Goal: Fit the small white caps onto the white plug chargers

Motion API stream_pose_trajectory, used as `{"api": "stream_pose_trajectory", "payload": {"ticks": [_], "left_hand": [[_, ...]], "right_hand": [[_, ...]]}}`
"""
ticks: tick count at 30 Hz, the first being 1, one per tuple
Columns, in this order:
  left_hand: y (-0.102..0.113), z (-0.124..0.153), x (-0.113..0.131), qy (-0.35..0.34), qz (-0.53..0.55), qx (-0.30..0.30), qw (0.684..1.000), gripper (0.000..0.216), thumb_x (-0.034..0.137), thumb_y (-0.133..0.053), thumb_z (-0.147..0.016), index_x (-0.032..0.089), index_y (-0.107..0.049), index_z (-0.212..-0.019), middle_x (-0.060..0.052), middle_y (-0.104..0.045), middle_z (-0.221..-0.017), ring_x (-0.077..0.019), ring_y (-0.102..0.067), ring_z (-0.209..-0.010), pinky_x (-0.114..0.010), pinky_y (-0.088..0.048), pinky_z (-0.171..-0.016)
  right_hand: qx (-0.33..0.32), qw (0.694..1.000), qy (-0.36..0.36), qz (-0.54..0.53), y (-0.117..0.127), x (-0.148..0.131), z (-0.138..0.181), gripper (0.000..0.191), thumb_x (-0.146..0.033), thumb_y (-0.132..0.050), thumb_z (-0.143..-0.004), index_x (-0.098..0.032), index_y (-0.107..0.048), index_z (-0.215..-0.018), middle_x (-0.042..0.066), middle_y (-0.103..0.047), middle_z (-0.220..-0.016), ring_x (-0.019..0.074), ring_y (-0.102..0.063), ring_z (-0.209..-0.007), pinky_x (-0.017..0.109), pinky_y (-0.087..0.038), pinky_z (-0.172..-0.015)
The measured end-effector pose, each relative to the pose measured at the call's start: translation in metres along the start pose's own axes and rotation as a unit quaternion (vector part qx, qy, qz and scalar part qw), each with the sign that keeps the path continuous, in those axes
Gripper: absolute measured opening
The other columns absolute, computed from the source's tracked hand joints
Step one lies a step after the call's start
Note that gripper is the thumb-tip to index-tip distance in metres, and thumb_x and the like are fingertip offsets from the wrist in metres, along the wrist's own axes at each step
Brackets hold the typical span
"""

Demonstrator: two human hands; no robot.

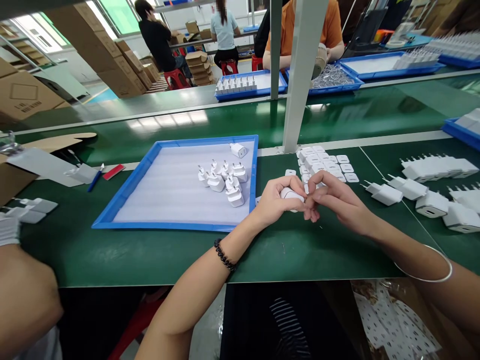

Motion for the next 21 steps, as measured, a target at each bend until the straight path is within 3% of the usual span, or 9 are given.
{"api": "stream_pose_trajectory", "payload": {"ticks": [5,8,11,13,15,18,21], "left_hand": [[-0.009,0.0,0.001,0.004,0.018,-0.05,0.999,0.025,0.022,-0.077,-0.068,0.015,-0.055,-0.059,0.0,-0.06,-0.056,-0.0157,-0.064,-0.058,-0.031,-0.049,-0.063],[-0.006,-0.001,-0.004,0.017,-0.006,-0.035,0.999,0.033,0.035,-0.069,-0.078,0.015,-0.054,-0.056,-0.001,-0.06,-0.053,-0.015,-0.061,-0.053,-0.03,-0.047,-0.06],[0.002,-0.002,-0.011,0.042,-0.037,0.003,0.998,0.043,0.047,-0.055,-0.088,0.015,-0.057,-0.06,-0.002,-0.061,-0.058,-0.0144,-0.06,-0.057,-0.029,-0.045,-0.062],[0.001,-0.003,-0.015,0.061,-0.052,-0.001,0.997,0.046,0.052,-0.047,-0.092,0.016,-0.055,-0.063,-0.002,-0.059,-0.06,-0.0148,-0.06,-0.062,-0.029,-0.044,-0.064],[-0.002,-0.002,-0.016,0.074,-0.063,-0.015,0.995,0.041,0.051,-0.048,-0.092,0.017,-0.052,-0.069,0.0,-0.057,-0.064,-0.014,-0.057,-0.065,-0.029,-0.042,-0.065],[-0.003,0.001,-0.015,0.093,-0.027,-0.025,0.995,0.025,0.041,-0.06,-0.084,0.018,-0.051,-0.086,0.002,-0.056,-0.074,-0.0121,-0.053,-0.068,-0.027,-0.037,-0.064],[-0.01,0.005,-0.015,0.12,0.058,-0.058,0.989,0.037,0.03,-0.066,-0.072,0.02,-0.048,-0.103,0.002,-0.059,-0.086,-0.0139,-0.057,-0.076,-0.027,-0.04,-0.07]], "right_hand": [[-0.023,0.999,0.02,0.034,-0.004,0.0,-0.001,0.004,-0.023,-0.044,-0.1,-0.024,-0.042,-0.097,0.0,-0.068,-0.075,0.0149,-0.061,-0.063,0.03,-0.048,-0.063],[-0.05,0.991,0.066,0.104,-0.009,-0.006,0.001,0.01,-0.018,-0.048,-0.096,-0.025,-0.041,-0.099,0.0,-0.065,-0.079,0.0145,-0.06,-0.065,0.029,-0.049,-0.063],[-0.038,0.956,0.131,0.258,-0.011,-0.013,0.002,0.027,-0.021,-0.063,-0.087,-0.025,-0.042,-0.104,-0.002,-0.062,-0.078,0.0139,-0.058,-0.063,0.027,-0.046,-0.059],[-0.006,0.92,0.152,0.36,-0.008,-0.013,0.002,0.041,-0.026,-0.071,-0.082,-0.024,-0.043,-0.113,-0.004,-0.059,-0.071,0.014,-0.057,-0.057,0.026,-0.043,-0.053],[0.022,0.893,0.167,0.417,-0.005,-0.014,0.002,0.049,-0.03,-0.073,-0.082,-0.022,-0.045,-0.121,-0.006,-0.057,-0.064,0.0136,-0.055,-0.052,0.025,-0.041,-0.05],[0.043,0.883,0.195,0.425,-0.005,-0.019,0.005,0.036,-0.03,-0.067,-0.087,-0.022,-0.051,-0.119,-0.006,-0.057,-0.061,0.0119,-0.054,-0.048,0.024,-0.042,-0.05],[0.056,0.883,0.209,0.417,-0.005,-0.024,0.007,0.025,-0.026,-0.063,-0.088,-0.021,-0.055,-0.112,-0.006,-0.058,-0.06,0.0109,-0.054,-0.048,0.023,-0.043,-0.051]]}}
Point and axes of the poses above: each hand's wrist, its own z-axis away from the middle knuckle, its own y-axis out of the back of the hand, x = y × z, the point moved 10 cm from there along -z, towards the middle knuckle
